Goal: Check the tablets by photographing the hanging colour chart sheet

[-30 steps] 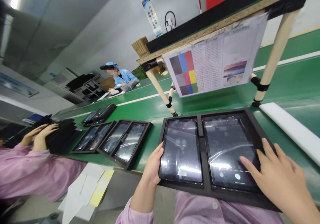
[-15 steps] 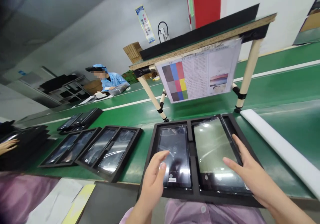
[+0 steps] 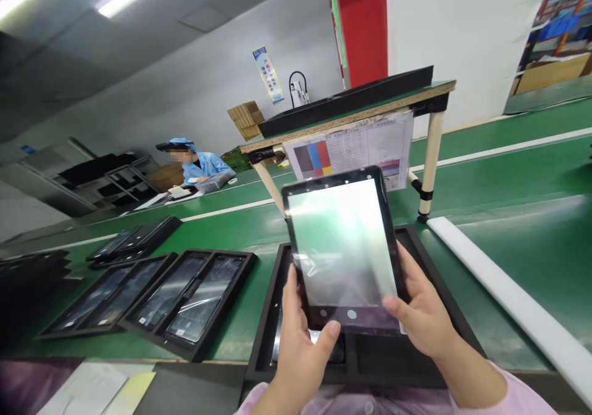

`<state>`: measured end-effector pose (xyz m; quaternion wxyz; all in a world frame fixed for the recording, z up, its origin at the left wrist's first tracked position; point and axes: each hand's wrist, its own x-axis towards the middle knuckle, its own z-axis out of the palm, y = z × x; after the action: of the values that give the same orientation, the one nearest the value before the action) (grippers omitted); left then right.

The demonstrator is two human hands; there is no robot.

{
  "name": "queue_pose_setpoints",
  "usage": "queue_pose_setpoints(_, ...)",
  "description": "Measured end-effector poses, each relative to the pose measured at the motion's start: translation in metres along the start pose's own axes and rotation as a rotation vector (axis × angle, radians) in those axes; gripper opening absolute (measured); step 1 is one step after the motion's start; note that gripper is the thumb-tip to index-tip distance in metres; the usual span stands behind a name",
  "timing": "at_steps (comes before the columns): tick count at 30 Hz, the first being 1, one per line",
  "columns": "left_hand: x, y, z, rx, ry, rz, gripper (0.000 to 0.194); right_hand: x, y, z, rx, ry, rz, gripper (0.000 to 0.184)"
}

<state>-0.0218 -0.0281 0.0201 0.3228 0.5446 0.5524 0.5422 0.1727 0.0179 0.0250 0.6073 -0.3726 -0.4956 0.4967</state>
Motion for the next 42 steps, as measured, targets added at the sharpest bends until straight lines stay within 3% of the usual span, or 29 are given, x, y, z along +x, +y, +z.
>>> queue_pose_setpoints(6,0.001,0.007,0.005,0.405,0.201,0.149,0.111,0.027,0.007,0.011,0.065,-0.046,0.040,0.074)
queue_pose_setpoints(10,0.002,0.003,0.010,0.500,0.236,0.218,0.110,0.035,0.007,0.012,0.070,-0.028,0.057,0.065)
queue_pose_setpoints(21,0.002,-0.005,0.022,0.563,0.295,0.244,0.106,0.036,0.001,0.015,0.144,-0.050,0.033,0.065)
queue_pose_setpoints(42,0.003,-0.010,0.025,0.579,0.343,0.275,0.109,0.036,0.000,0.018,0.189,-0.114,0.037,0.066)
